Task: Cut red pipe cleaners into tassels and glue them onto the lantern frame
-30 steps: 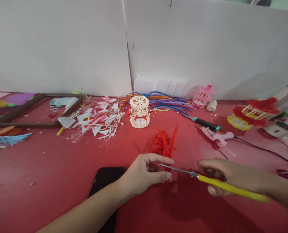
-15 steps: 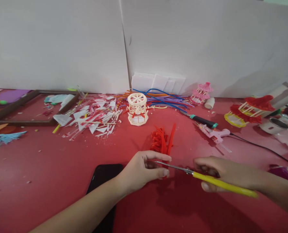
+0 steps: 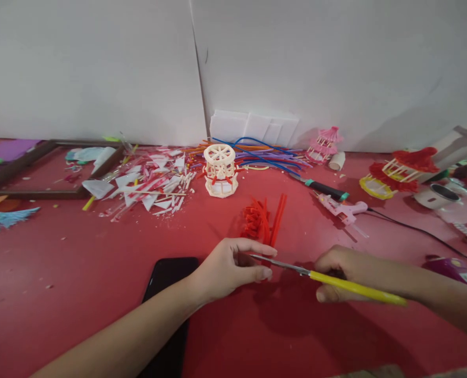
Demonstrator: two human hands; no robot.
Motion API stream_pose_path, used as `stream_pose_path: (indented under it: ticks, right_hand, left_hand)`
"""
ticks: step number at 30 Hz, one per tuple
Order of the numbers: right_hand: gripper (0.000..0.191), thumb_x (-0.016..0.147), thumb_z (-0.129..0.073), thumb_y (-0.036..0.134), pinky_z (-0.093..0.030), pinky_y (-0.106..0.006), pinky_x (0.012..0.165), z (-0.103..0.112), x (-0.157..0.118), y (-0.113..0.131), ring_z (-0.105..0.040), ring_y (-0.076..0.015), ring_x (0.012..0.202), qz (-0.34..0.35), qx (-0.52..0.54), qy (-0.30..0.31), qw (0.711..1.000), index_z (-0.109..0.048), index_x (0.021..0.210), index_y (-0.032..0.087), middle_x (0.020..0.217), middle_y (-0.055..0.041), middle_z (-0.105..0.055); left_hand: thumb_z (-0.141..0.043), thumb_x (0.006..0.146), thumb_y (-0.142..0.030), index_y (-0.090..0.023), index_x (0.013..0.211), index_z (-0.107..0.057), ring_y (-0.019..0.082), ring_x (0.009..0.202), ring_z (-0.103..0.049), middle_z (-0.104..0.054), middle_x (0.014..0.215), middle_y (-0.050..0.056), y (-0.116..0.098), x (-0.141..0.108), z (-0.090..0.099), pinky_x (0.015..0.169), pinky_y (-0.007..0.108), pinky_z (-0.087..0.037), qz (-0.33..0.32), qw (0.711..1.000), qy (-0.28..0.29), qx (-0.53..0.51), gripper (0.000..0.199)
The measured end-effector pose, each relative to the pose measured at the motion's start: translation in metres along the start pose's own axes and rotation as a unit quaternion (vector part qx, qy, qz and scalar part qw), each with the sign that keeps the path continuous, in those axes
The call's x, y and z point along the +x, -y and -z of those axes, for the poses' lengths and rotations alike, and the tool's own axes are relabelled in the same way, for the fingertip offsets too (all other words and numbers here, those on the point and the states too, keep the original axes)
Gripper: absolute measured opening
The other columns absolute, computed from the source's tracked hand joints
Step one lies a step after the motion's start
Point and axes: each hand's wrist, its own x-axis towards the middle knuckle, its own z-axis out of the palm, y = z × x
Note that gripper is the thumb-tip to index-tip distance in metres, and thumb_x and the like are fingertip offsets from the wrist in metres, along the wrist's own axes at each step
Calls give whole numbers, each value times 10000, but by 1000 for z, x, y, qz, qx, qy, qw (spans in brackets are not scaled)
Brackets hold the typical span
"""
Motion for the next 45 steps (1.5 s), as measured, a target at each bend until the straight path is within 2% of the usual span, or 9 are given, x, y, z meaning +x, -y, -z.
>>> stream_pose_path:
  ticks: [8,14,19,22,26,29,34,40,45]
  right_hand:
    - [556,808,-602,692,-227,-237,502,-2,3,4,-321,-85,540,1,-51,-36,998,-518,619,176,573,61,-367]
    - [541,802,-595,707,-268,-259,539,-1,-2,-15,-431,-118,571,9,-152,-149,977,-527,659,190,632,18,-512]
    - [515,851,-507,695,-286,-289,527,-12,-3,-45,-467,-155,536,-135,-189,-311,922,-490,659,218,576,-7,-525]
    - [400,881,-508,578,-353,-320,557,-23,-3,-47,-576,-220,619,-175,-225,-346,894,-548,729,211,687,-70,-629]
    - [257,924,-474,396,-435,-368,617,-37,-1,-16,-639,-278,750,-129,-278,-408,860,-622,867,194,829,-134,-681]
    - [253,937,-519,400,-511,-359,706,-43,18,22,-667,-228,793,9,-143,-436,888,-648,1034,206,940,-96,-713]
    - [287,847,-684,457,-560,-299,685,-43,68,54,-679,-177,800,138,155,-379,902,-695,1019,226,985,-52,-723]
    - [255,732,-802,425,-524,-259,474,-58,93,39,-586,-100,568,188,457,-315,810,-743,874,221,871,-7,-661]
    - [128,746,-800,324,-482,-220,457,-61,92,37,-579,-80,516,209,490,-325,782,-744,790,217,739,19,-658]
  left_hand:
    - [-848,656,-293,-190,1086,-753,103,542,-605,-740,680,16,0,-1,2,513,200,-392,-11,999,-12,41,452]
    - [-798,714,-263,-187,1142,-723,111,612,-637,-757,770,22,-1,2,2,573,215,-463,-69,994,-58,63,441]
    - [-763,740,-236,-177,1128,-719,148,776,-690,-759,1074,66,-2,5,4,746,268,-550,-133,970,-168,116,395]
    - [-750,758,-246,-187,1171,-697,163,788,-704,-768,998,51,-2,6,6,749,275,-558,-128,967,-177,130,421]
    - [-753,773,-293,-185,1247,-652,170,731,-706,-752,770,14,-4,5,7,679,260,-538,-99,972,-166,132,496]
    - [-751,779,-321,-171,1295,-618,178,734,-715,-752,726,15,-6,3,6,685,265,-540,-96,981,-135,105,554]
    - [-731,771,-247,-168,1246,-639,186,903,-733,-742,1153,81,-3,3,4,823,288,-579,-165,978,-111,60,490]
    - [-662,827,-177,-195,1185,-685,146,860,-731,-676,1201,77,5,2,-2,788,245,-607,-231,952,-151,129,360]
    - [-678,834,-160,-225,1185,-697,105,791,-721,-661,1154,54,8,1,-2,775,212,-608,-270,933,-158,175,358]
